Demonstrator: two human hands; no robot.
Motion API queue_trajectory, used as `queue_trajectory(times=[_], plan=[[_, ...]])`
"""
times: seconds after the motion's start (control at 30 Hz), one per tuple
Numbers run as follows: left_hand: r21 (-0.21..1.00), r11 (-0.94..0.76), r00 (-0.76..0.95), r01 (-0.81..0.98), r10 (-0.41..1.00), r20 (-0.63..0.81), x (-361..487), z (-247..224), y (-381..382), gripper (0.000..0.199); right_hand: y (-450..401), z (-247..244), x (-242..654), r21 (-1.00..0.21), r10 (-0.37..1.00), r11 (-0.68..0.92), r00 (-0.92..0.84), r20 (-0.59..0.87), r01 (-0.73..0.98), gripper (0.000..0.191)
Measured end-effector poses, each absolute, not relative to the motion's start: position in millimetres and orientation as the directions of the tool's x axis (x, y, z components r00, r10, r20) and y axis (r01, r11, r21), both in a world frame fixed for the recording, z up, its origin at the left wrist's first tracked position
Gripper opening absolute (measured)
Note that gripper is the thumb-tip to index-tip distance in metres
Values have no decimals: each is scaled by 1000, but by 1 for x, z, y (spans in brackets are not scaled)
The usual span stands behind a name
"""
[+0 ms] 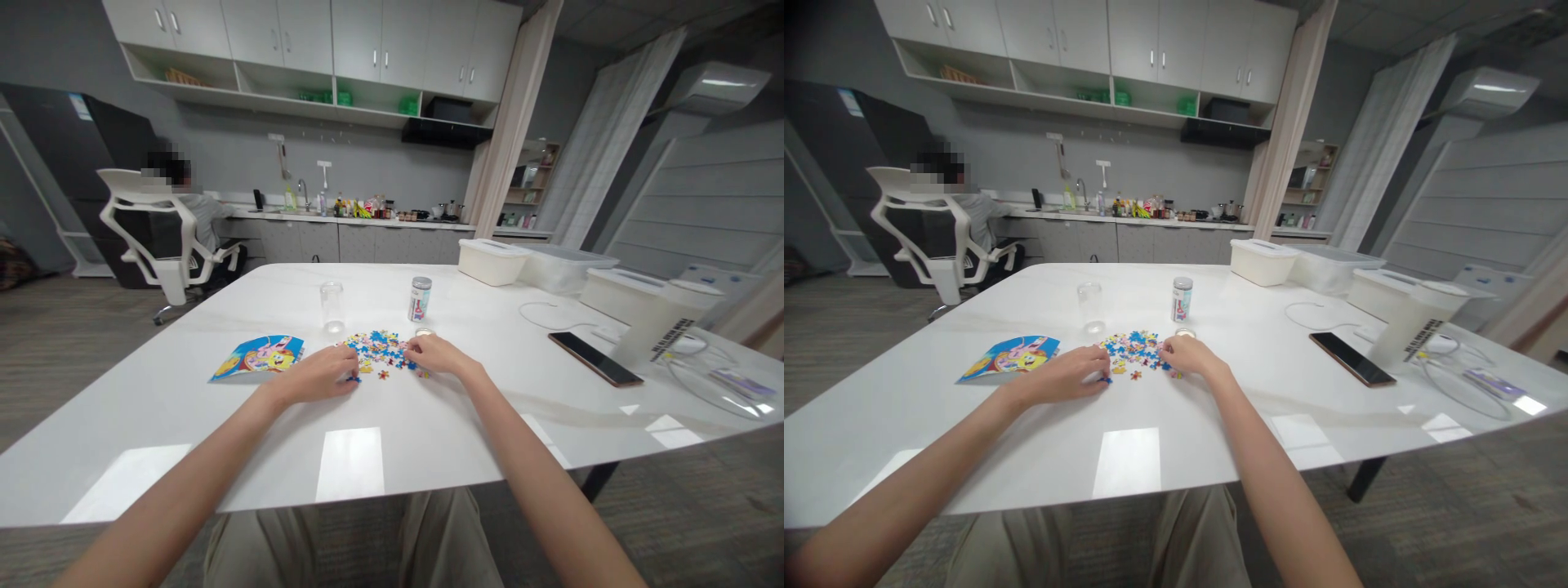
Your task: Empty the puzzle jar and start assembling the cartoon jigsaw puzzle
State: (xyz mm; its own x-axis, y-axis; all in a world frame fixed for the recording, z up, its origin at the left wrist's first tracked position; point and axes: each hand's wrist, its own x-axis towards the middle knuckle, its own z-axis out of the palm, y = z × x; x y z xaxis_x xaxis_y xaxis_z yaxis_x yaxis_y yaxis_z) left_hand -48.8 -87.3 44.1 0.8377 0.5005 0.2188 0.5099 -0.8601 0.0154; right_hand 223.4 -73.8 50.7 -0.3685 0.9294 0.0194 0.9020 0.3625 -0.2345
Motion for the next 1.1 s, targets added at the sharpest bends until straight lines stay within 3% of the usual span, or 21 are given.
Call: queue_trajectory(times=[0.27,0.67,0.87,1.1], plan=[[7,-861,839,508,497,223,-52,38,-80,15,-71,47,224,-320,907,405,-421,19,857,19],[-44,-883,867,468,449,217,-37,33,-89,17,-79,50,214,-326,897,421,-443,6,847,14],[-83,-736,729,671,637,250,-51,39,-83,23,-75,46,220,-243,952,307,-296,81,920,13],[-80,-643,648,762,754,107,-59,34,-79,37,-72,43,219,-226,935,343,-310,171,912,18]])
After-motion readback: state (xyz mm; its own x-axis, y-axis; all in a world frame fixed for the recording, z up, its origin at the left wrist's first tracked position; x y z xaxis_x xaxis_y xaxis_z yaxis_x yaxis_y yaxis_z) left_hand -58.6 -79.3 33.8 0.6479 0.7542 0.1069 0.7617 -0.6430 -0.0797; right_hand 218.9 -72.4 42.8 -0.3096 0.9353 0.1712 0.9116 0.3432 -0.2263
